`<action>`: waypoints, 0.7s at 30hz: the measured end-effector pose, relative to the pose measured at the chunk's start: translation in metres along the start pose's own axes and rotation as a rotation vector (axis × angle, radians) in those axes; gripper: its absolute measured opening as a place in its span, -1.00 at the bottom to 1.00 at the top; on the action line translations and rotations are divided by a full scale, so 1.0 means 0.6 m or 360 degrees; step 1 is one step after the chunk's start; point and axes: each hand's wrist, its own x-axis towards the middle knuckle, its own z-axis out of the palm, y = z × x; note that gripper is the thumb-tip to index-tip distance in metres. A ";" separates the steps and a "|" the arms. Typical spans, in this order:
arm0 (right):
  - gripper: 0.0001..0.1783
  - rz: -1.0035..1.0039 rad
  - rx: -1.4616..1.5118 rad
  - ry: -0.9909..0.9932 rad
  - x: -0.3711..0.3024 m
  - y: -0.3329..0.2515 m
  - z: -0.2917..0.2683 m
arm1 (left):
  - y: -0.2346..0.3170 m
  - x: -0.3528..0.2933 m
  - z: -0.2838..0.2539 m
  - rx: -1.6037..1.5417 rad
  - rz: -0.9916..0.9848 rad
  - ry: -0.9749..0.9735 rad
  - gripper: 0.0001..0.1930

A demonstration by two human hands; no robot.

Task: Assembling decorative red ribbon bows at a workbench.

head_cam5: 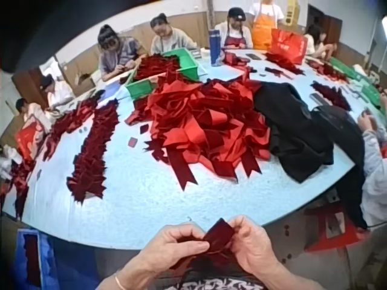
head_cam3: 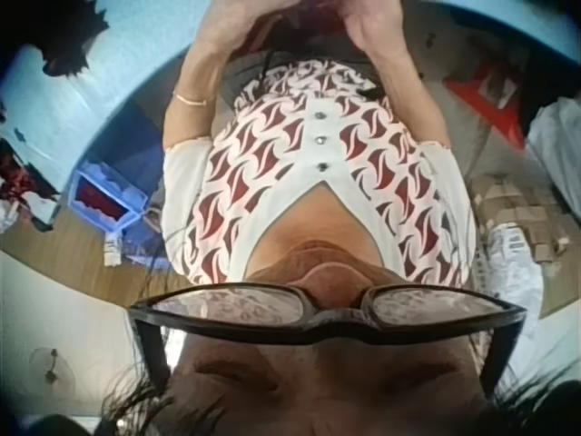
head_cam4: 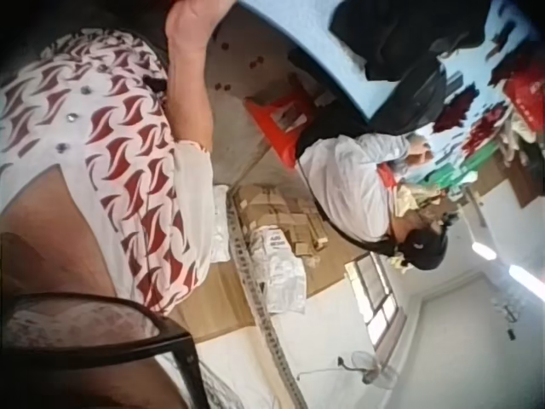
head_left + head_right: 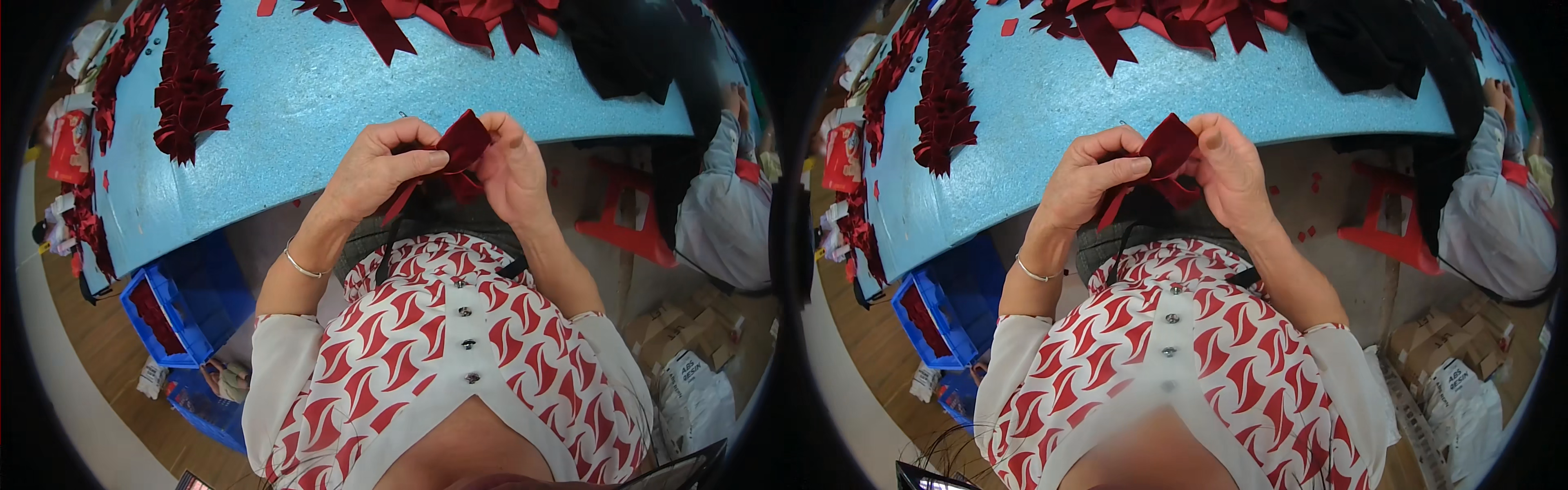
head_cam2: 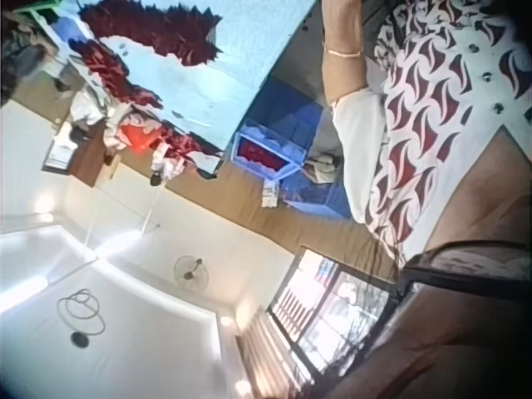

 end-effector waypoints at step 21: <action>-0.81 -0.0209 -0.0895 -0.0121 0.012 -0.025 0.009 | -0.009 -0.014 -0.008 0.0355 0.0215 0.0033 -0.90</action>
